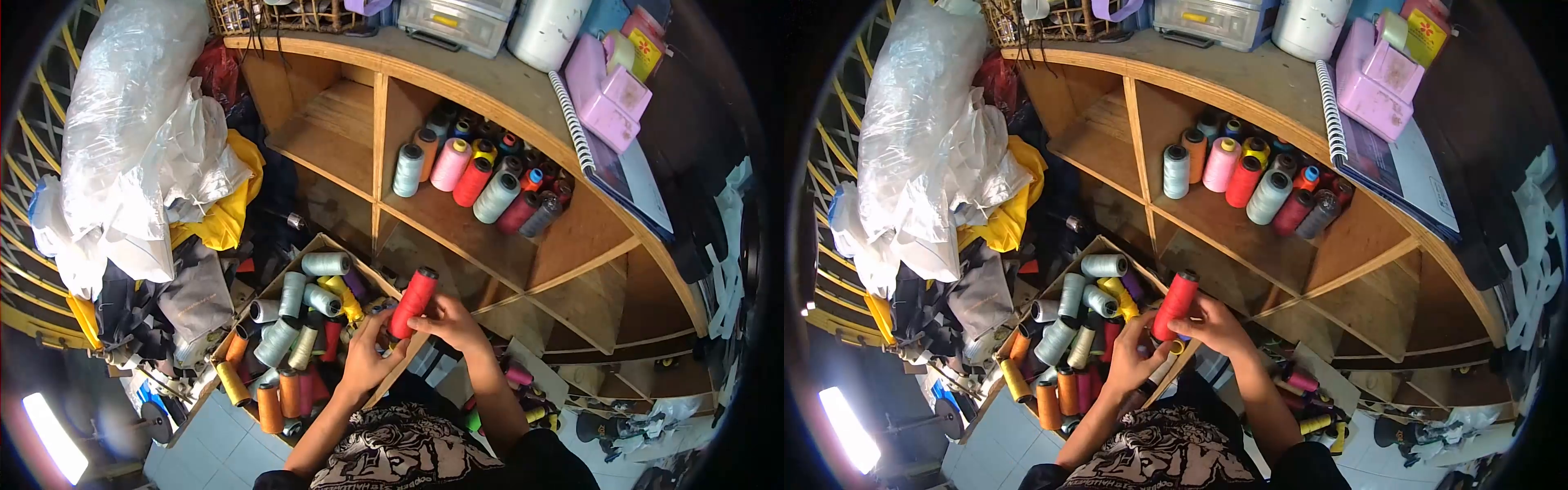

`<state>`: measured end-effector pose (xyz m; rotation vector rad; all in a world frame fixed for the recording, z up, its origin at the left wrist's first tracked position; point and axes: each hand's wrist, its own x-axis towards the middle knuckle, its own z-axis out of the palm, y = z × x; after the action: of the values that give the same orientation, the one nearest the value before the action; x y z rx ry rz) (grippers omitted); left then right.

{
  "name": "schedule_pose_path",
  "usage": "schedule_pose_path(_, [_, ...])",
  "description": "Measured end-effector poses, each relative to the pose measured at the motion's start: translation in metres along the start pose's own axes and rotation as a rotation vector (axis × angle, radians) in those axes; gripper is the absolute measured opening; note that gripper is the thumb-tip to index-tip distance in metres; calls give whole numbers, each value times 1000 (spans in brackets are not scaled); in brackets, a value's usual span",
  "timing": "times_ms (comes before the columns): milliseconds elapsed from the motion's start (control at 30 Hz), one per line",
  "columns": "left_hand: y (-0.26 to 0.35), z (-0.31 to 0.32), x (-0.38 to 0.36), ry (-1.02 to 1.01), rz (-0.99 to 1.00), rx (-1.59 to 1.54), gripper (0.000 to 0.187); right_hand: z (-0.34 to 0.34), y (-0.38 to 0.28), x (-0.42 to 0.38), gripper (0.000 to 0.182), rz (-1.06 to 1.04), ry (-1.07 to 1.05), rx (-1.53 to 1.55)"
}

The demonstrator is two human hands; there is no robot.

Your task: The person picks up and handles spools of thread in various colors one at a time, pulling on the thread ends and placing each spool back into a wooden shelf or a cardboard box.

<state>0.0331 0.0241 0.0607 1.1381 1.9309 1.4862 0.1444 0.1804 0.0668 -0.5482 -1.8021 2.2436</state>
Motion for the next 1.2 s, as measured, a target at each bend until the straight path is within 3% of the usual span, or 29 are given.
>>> schedule_pose_path(167, [-2, -2, -4, 37, 6, -21, 52, 7, -11, 5, 52, -42, -26, 80])
schedule_pose_path(233, [0, -1, -4, 187, 115, 125, 51, 15, -10, 8, 53, -92, -11, 115])
schedule_pose_path(333, [7, -2, -1, 232, 26, 76, 50, 29, -7, 11, 54, -125, 98, 283])
schedule_pose_path(400, [6, -3, -2, 244, 35, 55, 47, 36, -7, 11, 52, -164, 134, 183])
schedule_pose_path(467, [6, -5, -3, 215, -79, -130, 49, 39, -12, 11, 55, -114, 89, 189])
schedule_pose_path(600, [11, -13, -3, 182, -231, -239, 52, 42, -14, 10, 58, -137, 66, -106])
schedule_pose_path(667, [10, -14, -3, 222, -108, -292, 50, 51, -23, 8, 51, -140, 162, 65])
schedule_pose_path(800, [18, -14, -3, 232, -133, -359, 49, 65, -19, 5, 40, -160, 286, 36])
schedule_pose_path(867, [16, -13, -4, 230, -126, -298, 50, 71, -13, 6, 27, -256, 464, -103])
schedule_pose_path(1067, [13, -13, -6, 263, -62, -71, 50, 82, -12, 9, 17, -426, 524, -176])
schedule_pose_path(1200, [10, -14, -8, 293, -9, -35, 50, 81, -20, 5, 16, -368, 504, -260])
